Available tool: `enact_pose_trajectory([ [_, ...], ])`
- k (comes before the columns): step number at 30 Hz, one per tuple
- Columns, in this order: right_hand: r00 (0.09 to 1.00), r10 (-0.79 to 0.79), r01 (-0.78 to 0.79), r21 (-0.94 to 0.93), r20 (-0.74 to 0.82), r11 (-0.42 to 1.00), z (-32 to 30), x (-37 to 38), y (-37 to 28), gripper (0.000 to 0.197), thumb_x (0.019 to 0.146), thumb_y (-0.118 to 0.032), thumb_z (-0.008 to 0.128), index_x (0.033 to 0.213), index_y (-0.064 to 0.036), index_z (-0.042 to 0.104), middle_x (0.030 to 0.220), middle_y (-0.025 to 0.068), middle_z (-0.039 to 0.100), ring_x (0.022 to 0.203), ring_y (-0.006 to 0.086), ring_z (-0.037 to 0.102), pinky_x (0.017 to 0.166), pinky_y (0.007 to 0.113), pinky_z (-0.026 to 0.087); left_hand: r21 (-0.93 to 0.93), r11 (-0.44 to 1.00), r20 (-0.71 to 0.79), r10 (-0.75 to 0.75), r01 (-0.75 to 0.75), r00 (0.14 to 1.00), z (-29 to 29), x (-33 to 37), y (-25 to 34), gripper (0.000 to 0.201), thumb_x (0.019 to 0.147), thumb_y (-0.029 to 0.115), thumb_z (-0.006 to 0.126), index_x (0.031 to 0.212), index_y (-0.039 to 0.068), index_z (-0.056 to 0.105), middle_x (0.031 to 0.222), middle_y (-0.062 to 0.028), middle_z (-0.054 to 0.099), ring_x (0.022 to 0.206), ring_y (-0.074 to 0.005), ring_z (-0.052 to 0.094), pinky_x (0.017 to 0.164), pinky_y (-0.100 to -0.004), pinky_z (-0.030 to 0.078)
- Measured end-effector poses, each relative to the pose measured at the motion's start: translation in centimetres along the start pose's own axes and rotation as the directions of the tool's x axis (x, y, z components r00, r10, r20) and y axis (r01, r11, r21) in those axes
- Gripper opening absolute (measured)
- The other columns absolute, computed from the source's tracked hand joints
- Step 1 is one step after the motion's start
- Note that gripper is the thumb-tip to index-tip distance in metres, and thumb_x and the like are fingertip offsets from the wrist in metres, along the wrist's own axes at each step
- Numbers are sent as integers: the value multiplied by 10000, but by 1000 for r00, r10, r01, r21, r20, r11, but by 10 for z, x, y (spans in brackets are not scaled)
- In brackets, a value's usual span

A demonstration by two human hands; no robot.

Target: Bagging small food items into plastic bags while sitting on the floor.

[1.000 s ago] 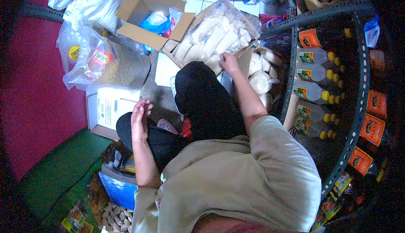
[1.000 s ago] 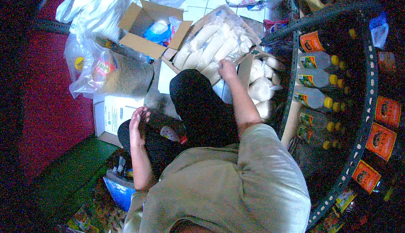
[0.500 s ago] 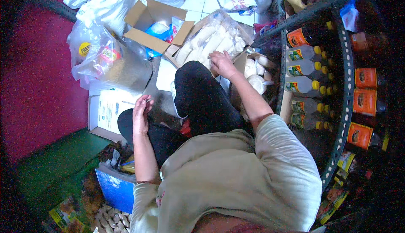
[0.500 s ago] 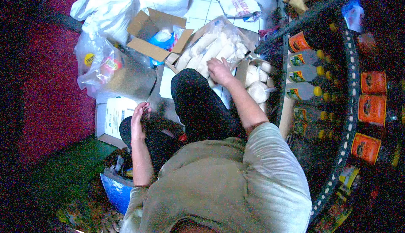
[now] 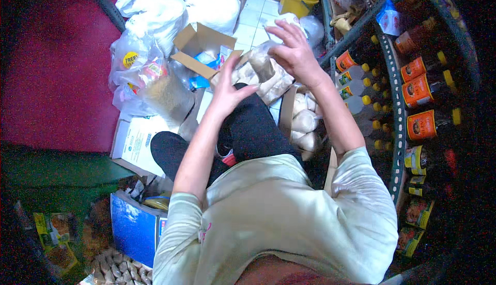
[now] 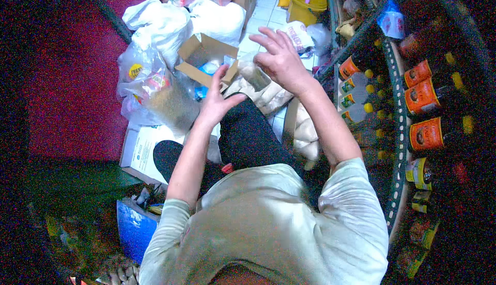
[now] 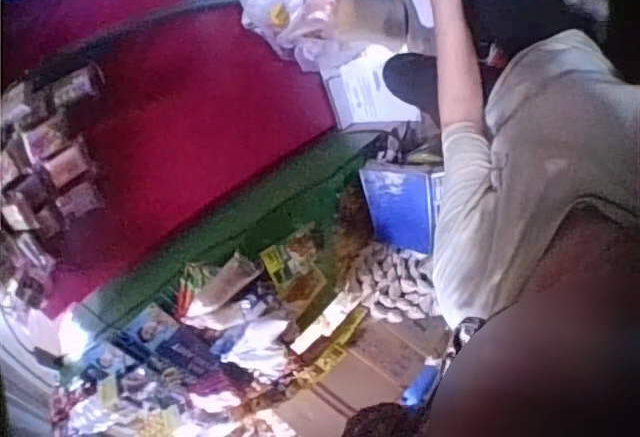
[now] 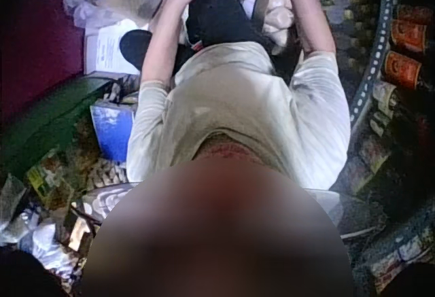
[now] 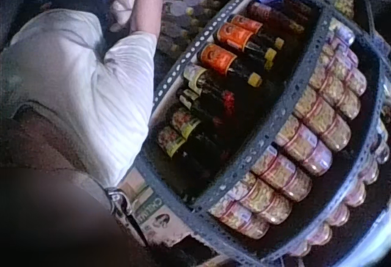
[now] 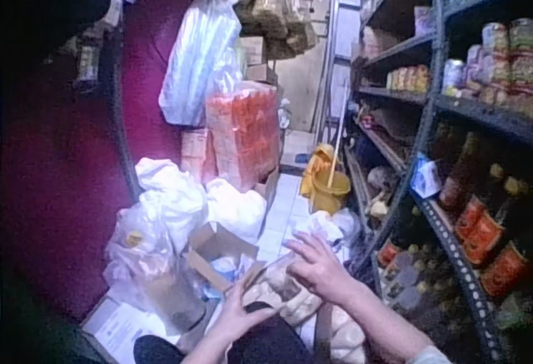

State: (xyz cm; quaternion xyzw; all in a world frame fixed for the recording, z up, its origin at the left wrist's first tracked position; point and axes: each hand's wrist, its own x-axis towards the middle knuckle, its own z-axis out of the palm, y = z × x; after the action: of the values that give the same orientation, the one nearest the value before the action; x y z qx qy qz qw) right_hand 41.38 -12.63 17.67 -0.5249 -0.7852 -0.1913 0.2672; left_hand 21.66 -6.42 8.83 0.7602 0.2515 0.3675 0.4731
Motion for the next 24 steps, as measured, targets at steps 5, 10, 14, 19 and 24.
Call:
enact_pose_trajectory([
  [5, 995, -36, 38, 16, -96, 999, -43, 13, -29, 150, 627, -82, 648, 764, -80, 584, 1201, 81, 492, 1195, 309, 380, 957, 469, 316, -208, 975, -184, 39, -77, 982, 46, 11, 22, 785, 606, 169, 763, 1257, 45, 341, 1173, -159, 493, 1082, -269, 495, 912, -351, 390],
  [10, 997, 70, -73, 132, 32, 988, -49, -13, -27, 160, 654, -124, 650, 796, -73, 600, 1234, 102, 468, 1217, 337, 343, 987, 474, 272, -147, 984, -204, 71, -102, 977, 55, -2, 7, 611, 617, 159, 746, 1137, 32, 452, 995, -152, 587, 938, -274, 578, 813, -347, 442],
  [14, 980, 172, -197, 325, 105, 925, -48, -20, -34, 146, 700, -159, 632, 815, -72, 608, 1269, 112, 442, 1241, 355, 305, 1009, 471, 235, -116, 993, -129, 1, -16, 992, 49, -6, 17, 613, 618, 169, 736, 1140, 27, 448, 1011, -171, 581, 943, -293, 576, 810, -350, 445],
  [19, 984, 162, -176, 350, 69, 920, -44, -10, -29, 210, 712, -216, 652, 868, -78, 623, 1293, 140, 414, 1246, 327, 313, 1016, 432, 234, 28, 999, -131, -20, 24, 991, 50, -7, 11, 634, 614, 203, 730, 1150, 28, 440, 1002, -194, 582, 936, -317, 577, 803, -363, 450],
  [24, 942, 328, -303, 617, 75, 727, -64, -14, -17, 415, 659, -200, 701, 1025, -37, 591, 1296, 126, 414, 1220, 221, 355, 1014, 339, 245, 36, 999, -128, -19, 24, 992, 50, -12, 12, 625, 611, 195, 732, 1136, 29, 435, 988, -194, 582, 936, -326, 575, 796, -371, 450],
])
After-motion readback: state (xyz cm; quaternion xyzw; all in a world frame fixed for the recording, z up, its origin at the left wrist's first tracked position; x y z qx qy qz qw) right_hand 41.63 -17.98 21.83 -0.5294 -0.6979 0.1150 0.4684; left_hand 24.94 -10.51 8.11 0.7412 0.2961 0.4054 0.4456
